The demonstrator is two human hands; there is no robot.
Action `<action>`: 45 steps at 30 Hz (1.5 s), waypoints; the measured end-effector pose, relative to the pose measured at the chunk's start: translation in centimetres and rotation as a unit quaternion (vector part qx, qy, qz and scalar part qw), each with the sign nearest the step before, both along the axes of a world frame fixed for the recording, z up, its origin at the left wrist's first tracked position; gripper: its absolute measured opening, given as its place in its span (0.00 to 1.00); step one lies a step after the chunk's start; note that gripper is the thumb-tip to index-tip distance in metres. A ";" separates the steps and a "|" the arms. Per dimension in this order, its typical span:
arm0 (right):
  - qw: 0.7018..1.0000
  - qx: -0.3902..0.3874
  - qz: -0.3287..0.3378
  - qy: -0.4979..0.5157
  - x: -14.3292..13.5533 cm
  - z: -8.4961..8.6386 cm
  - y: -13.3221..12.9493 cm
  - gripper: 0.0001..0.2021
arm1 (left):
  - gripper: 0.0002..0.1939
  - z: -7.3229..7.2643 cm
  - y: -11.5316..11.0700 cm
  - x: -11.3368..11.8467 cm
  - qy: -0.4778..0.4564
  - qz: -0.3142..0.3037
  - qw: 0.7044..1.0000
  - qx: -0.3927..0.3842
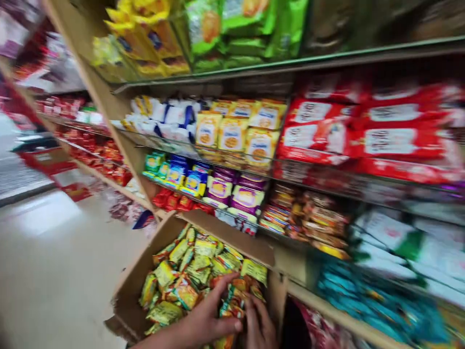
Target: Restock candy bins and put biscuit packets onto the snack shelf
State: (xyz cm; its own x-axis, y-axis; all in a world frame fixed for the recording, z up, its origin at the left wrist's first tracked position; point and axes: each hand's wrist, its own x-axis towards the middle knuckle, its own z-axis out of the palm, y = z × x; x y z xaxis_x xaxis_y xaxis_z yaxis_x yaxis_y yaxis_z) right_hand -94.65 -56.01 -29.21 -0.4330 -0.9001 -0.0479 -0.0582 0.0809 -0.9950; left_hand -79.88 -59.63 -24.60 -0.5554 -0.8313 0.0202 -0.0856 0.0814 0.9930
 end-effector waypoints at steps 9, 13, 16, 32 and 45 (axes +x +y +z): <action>0.989 -0.043 -0.045 -0.132 -2.9 2.1 2.5 0.26 | 0.24 0.5 -1.0 -8.6 0.047 0.037 0.997 0.048; 0.994 -0.045 -0.065 -0.069 -4.5 3.6 3.3 0.24 | 0.28 2.3 -0.5 -10.4 0.150 0.015 0.959 0.241; 0.994 -0.057 -0.074 -0.060 -5.7 4.1 3.6 0.21 | 0.34 3.4 -0.1 -11.0 0.191 0.005 0.930 0.315; 0.997 -0.074 -0.001 -0.028 -7.7 3.3 6.1 0.15 | 0.24 3.7 0.9 -11.8 0.132 -0.007 0.962 0.240; 0.993 -0.070 0.058 0.071 -7.8 2.2 7.8 0.19 | 0.19 0.9 0.6 -10.5 -0.062 -0.086 0.994 0.028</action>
State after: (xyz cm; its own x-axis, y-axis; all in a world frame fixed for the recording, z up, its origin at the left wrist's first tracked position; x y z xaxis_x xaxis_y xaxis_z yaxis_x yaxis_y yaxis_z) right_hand -102.43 -48.25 -27.00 -0.3187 -0.9381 0.1355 -0.1986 -0.0736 -0.9773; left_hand -90.41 -59.04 -23.73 -0.6850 -0.7215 -0.1014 -0.1970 0.0495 0.9792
